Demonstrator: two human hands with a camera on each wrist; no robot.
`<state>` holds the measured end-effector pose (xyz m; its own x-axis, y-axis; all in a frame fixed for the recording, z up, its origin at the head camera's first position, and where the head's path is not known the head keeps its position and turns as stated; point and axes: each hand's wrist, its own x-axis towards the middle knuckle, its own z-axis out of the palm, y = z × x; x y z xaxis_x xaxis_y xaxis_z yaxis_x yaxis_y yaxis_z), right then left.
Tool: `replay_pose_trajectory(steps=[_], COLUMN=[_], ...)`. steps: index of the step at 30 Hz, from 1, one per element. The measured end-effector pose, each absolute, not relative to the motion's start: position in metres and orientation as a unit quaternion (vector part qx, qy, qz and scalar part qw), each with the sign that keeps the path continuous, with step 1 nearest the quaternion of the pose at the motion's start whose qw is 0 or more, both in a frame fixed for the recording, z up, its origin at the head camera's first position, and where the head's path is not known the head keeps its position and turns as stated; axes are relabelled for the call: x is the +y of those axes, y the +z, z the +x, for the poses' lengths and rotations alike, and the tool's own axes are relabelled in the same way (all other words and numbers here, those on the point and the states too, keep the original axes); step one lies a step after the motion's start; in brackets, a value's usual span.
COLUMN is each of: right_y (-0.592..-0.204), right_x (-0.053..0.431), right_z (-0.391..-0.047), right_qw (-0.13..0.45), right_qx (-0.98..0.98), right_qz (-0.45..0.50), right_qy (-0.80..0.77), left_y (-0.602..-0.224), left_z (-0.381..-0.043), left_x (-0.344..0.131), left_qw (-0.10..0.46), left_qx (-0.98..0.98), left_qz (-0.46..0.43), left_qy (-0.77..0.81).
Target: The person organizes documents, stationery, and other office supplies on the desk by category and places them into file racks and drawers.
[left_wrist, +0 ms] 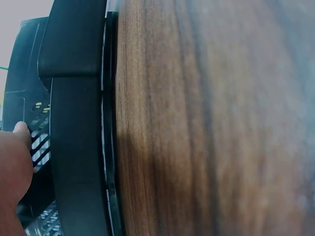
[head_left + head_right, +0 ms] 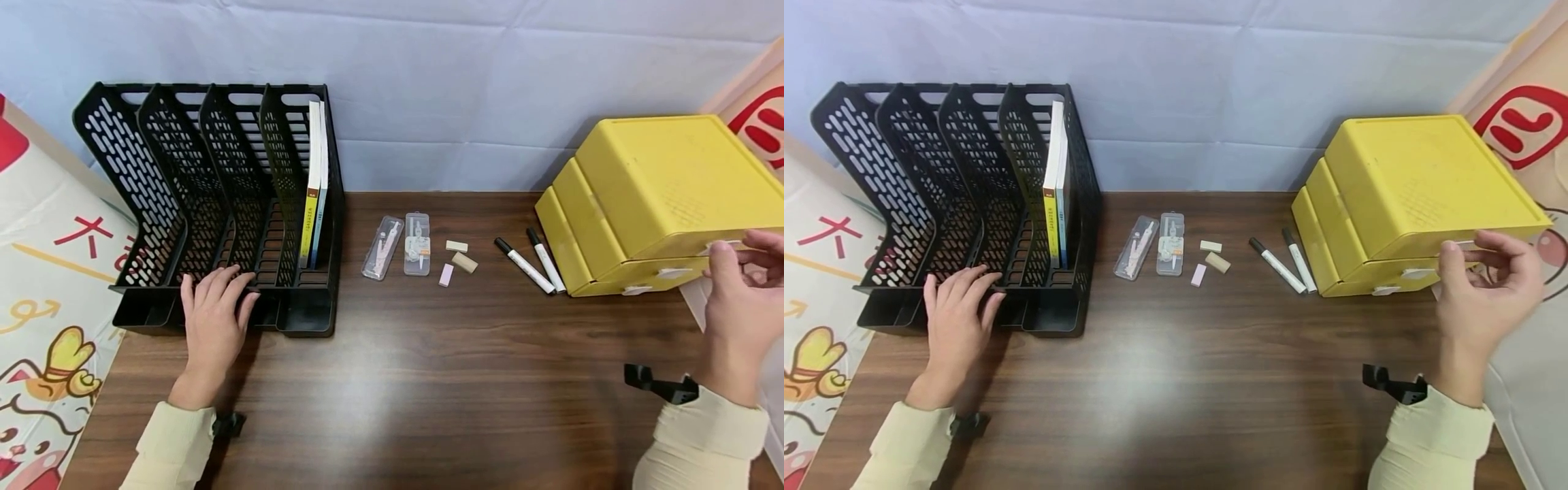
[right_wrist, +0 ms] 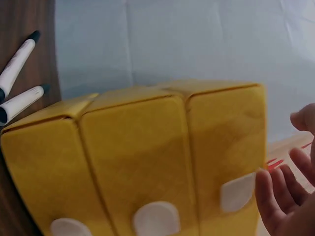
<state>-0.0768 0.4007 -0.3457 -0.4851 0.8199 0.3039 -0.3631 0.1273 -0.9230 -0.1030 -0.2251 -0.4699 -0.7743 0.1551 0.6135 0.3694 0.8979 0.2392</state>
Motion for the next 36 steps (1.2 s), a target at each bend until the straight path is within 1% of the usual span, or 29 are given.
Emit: replay_pose_trajectory(steps=[4,7,11,14,19,26,36], right_y=[-0.355,-0.363,-0.372,-0.376,-0.379,-0.377,-0.374], right_x=[0.409,0.415,0.42,0.422,0.423,0.423,0.42], right_z=[-0.08,-0.081,-0.082,-0.084,-0.088,-0.089,-0.087], right_qw=[0.486,0.475,0.461,0.464,0.47,0.469,0.459], right_qx=[-0.58,-0.615,-0.629,-0.604,-0.604,-0.578,-0.557], right_qz=[-0.235,-0.259,-0.251,-0.224,-0.2,-0.209,-0.202], right_qy=[0.61,0.573,0.573,0.608,0.612,0.635,0.662], left_y=[-0.47,-0.47,-0.471,-0.471,-0.471,-0.47,-0.469], left_z=[-0.103,-0.103,-0.103,-0.103,-0.103,-0.104,-0.102], left_x=[-0.225,-0.226,-0.227,-0.227,-0.226,-0.226,-0.226], left_qw=[0.306,0.303,0.302,0.302,0.302,0.308,0.298], left_qx=[-0.925,-0.926,-0.926,-0.926,-0.925,-0.923,-0.928], left_qz=[-0.141,-0.14,-0.141,-0.142,-0.141,-0.142,-0.141], left_qy=[-0.178,-0.179,-0.18,-0.178,-0.182,-0.182,-0.175])
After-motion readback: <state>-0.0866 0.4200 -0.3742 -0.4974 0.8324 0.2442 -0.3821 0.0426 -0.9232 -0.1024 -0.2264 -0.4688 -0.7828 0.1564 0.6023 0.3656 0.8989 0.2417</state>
